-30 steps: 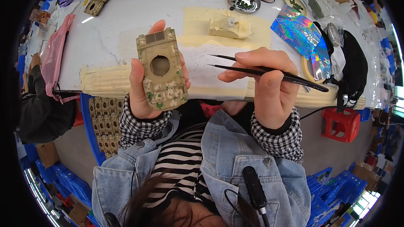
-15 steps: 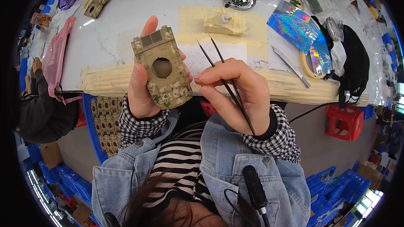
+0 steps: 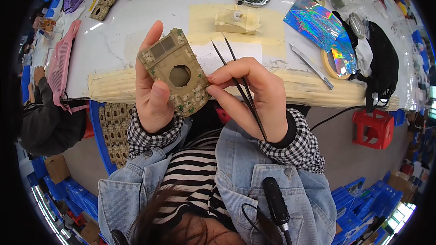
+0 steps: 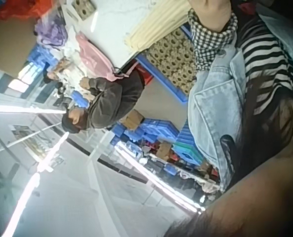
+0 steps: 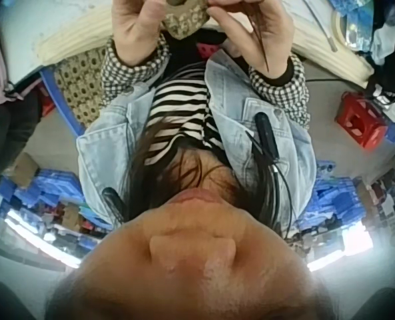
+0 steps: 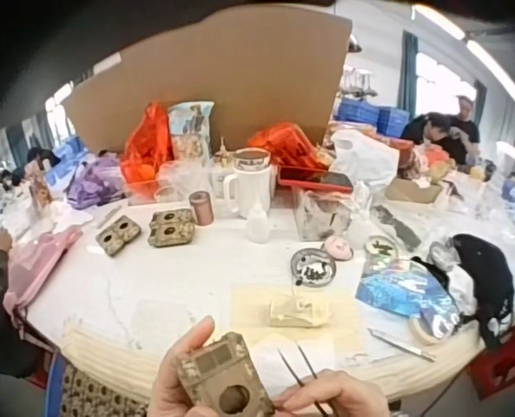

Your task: Painting camouflage details on a model tank hull using a fine brush.

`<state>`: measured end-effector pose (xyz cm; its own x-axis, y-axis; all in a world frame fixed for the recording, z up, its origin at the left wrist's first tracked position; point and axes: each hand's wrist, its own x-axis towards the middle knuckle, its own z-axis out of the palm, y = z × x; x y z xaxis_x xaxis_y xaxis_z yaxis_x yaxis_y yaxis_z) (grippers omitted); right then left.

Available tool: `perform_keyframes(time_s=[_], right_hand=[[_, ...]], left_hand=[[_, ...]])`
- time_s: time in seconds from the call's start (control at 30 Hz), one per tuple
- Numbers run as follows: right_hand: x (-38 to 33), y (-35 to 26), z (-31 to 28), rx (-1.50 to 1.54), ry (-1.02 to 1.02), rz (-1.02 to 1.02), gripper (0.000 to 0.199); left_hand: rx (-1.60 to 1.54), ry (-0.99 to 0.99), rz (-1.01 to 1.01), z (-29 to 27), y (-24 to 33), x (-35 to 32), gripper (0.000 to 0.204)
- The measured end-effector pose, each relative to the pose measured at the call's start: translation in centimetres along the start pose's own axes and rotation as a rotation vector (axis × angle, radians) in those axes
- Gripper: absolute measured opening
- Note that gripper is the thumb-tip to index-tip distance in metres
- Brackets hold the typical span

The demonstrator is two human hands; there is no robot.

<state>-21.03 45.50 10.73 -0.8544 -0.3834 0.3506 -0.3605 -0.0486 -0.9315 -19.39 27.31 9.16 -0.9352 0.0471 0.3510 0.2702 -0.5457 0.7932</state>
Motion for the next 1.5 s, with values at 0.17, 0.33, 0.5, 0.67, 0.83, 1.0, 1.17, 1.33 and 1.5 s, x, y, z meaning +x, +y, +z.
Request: perform_keyframes(time_s=[0.17,0.33,0.5,0.67,0.83,1.0,1.17,1.33,1.5], right_hand=[[0.0,-0.1,0.2,0.040,0.013,0.001,0.019],[-0.1,-0.1,0.3,0.046,0.006,0.001,0.019],[-0.6,0.3,0.2,0.118,0.018,-0.059,0.024],[-1.0,-0.1,-0.1,0.075,0.074,-0.114,0.069],[-1.1,-1.0,0.3,-0.130,0.141,-0.079,0.080],[-1.3,-2.4,0.5,0.067,0.141,-0.009,0.044],[-0.2,-1.7,-1.4,-0.155,0.100,-0.330,0.021],[0.1,-2.3,-1.2,-0.160,0.007,-0.315,0.018],[0.0,-2.4,-1.2,-0.199,-0.006,-0.318,0.017]], left_hand=[[0.010,0.002,0.020,0.5,0.2,0.0,0.076],[0.072,0.004,0.020,0.3,0.3,-0.3,0.076],[-0.221,0.122,-0.286,0.6,0.0,-0.3,0.080],[-0.893,0.115,-0.573,0.1,-0.7,-0.8,0.077],[-1.075,0.144,-0.667,0.4,-1.3,-1.2,0.073],[-1.059,0.128,-0.704,0.3,-1.8,-1.7,0.068],[-1.057,0.117,-0.728,0.5,-1.8,-1.8,0.067],[-1.012,0.148,-0.736,1.0,-1.6,-1.9,0.065],[-0.989,0.165,-0.753,1.1,-1.5,-1.8,0.064]])
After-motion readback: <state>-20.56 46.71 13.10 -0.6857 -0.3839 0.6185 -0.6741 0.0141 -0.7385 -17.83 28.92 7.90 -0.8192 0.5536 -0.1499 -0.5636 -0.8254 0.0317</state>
